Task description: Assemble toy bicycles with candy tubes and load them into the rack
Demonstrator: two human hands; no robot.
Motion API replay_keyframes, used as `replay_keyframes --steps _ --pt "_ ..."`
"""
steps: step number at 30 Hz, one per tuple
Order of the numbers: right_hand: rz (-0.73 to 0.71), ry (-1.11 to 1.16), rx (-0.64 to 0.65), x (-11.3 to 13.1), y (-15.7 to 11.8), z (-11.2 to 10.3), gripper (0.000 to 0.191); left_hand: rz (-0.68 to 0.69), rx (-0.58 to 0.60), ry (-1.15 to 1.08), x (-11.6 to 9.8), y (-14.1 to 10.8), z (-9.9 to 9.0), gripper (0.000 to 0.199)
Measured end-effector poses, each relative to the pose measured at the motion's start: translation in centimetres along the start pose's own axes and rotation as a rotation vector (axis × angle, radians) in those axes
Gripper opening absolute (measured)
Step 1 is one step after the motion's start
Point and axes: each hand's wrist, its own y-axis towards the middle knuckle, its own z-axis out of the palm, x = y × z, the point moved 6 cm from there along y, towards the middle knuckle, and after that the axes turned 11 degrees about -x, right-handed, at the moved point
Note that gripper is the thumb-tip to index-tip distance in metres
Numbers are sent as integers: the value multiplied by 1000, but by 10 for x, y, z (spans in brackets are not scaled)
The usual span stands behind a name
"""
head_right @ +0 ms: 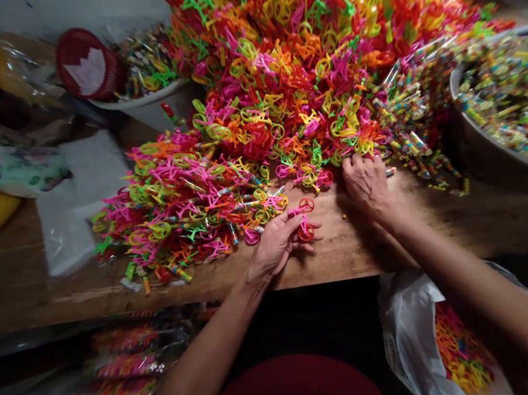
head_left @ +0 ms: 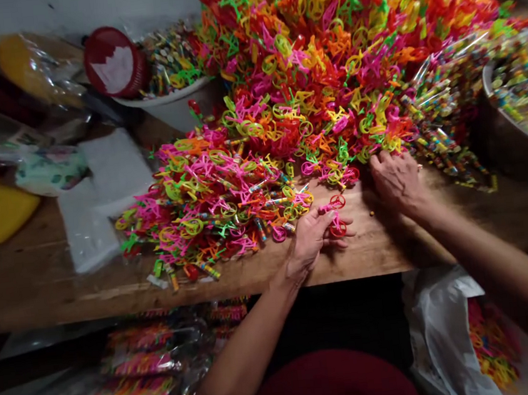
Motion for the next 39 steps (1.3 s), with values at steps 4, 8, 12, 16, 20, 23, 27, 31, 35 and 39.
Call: replay_keyframes --steps 4,8,12,16,20,23,27,31,35,39 --pt "-191 37 141 -10 5 1 26 7 32 11 5 5 2 30" --pt "-250 116 130 -19 4 -7 22 18 11 6 5 9 4 25" --pt "-25 385 -185 -15 -21 -35 15 5 9 -40 3 9 7 25" --pt "542 1031 -311 9 -78 -47 13 -31 3 -143 1 7 9 20" --pt "735 1345 -350 49 -107 -52 15 -78 40 -148 2 -3 10 21" --pt "683 1425 -361 57 -106 -56 15 -104 58 -120 6 -12 9 24" --pt "506 1384 -296 58 -103 -69 11 -97 50 -124 11 -21 8 27" --pt "484 1207 -332 53 -117 -76 20 -57 55 -158 10 -22 11 33" --pt "610 1230 -321 49 -129 -64 21 -32 52 -94 10 -19 12 40" --pt "702 1304 -321 50 -128 -55 19 -16 94 -76 16 -18 15 48"
